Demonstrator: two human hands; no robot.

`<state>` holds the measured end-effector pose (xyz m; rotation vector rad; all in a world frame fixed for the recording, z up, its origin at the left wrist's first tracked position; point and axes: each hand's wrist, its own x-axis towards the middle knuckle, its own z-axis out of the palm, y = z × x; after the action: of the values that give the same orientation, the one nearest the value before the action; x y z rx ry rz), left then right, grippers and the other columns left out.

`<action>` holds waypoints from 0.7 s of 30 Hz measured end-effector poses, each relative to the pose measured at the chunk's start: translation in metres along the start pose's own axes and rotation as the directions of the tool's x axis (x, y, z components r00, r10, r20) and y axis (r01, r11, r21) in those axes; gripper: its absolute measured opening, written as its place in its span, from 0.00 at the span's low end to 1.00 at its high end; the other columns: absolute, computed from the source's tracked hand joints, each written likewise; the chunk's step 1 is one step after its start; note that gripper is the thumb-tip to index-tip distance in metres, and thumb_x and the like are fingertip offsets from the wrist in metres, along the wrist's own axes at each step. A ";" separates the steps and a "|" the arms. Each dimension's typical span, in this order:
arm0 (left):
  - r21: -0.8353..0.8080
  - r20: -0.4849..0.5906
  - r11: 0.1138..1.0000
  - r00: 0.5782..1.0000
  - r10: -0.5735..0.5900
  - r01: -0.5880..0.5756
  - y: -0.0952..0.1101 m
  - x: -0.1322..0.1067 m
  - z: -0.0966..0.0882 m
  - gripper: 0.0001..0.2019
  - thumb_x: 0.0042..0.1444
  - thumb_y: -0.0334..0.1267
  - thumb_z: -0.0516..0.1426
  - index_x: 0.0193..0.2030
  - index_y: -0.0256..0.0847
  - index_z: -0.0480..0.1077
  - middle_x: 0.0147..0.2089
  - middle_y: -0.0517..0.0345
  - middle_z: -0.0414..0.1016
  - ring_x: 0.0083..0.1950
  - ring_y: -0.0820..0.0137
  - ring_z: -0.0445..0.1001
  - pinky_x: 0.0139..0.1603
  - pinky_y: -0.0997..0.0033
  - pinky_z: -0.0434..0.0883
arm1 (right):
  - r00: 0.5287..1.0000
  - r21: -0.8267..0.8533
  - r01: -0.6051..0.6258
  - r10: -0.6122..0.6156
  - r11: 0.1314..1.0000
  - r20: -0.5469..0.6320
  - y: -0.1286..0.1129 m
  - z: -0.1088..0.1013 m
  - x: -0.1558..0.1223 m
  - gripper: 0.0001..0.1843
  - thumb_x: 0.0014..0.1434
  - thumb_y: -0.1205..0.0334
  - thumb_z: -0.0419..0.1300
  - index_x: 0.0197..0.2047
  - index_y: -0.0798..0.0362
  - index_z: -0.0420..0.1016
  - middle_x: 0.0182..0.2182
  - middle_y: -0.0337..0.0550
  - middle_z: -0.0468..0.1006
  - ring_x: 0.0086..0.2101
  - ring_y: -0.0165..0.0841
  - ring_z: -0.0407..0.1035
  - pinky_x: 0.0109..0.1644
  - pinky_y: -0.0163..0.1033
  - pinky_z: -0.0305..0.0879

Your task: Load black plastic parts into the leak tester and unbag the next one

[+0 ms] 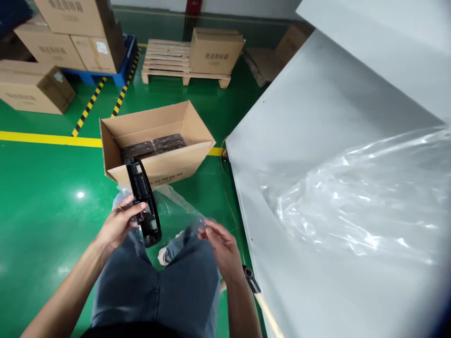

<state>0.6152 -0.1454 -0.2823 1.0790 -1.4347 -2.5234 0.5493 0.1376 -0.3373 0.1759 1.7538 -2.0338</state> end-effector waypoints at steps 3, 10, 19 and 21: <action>0.033 0.076 0.997 0.995 0.067 -0.070 0.026 0.018 0.011 0.22 0.40 0.41 0.78 0.42 0.41 0.80 0.32 0.63 0.76 0.27 0.77 0.71 0.20 0.82 0.61 | 0.998 -0.018 0.014 -0.013 1.000 0.054 -0.002 -0.009 0.005 0.32 0.49 0.39 0.78 0.54 0.45 0.86 0.38 0.46 0.88 0.38 0.41 0.82 0.50 0.50 0.79; 0.022 0.263 0.957 0.925 0.274 -0.290 0.109 0.082 0.052 0.22 0.41 0.35 0.77 0.45 0.41 0.81 0.39 0.57 0.81 0.32 0.68 0.78 0.31 0.74 0.76 | 1.000 -0.208 0.006 -0.006 0.978 0.000 0.022 -0.023 0.036 0.32 0.51 0.35 0.75 0.52 0.48 0.86 0.37 0.49 0.88 0.40 0.46 0.82 0.51 0.53 0.80; -0.045 0.299 0.927 0.880 0.368 -0.372 0.149 0.249 0.069 0.24 0.42 0.38 0.76 0.47 0.40 0.77 0.39 0.59 0.79 0.31 0.72 0.75 0.30 0.76 0.73 | 0.979 -0.521 -0.067 -0.044 0.851 -0.198 0.094 -0.056 0.066 0.28 0.55 0.31 0.67 0.41 0.47 0.89 0.33 0.52 0.88 0.32 0.47 0.84 0.35 0.44 0.82; 0.011 0.252 0.955 0.925 0.285 -0.297 0.139 0.289 0.062 0.27 0.41 0.41 0.76 0.47 0.41 0.75 0.40 0.58 0.80 0.33 0.71 0.77 0.31 0.74 0.75 | 0.965 -0.589 -0.052 -0.111 0.806 -0.236 0.100 -0.060 0.066 0.25 0.57 0.33 0.66 0.40 0.46 0.90 0.33 0.51 0.88 0.30 0.46 0.83 0.35 0.44 0.82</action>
<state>0.3201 -0.2826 -0.3127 0.5147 -1.5844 -2.4806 0.5195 0.1698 -0.4643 0.2225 2.4829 -1.4224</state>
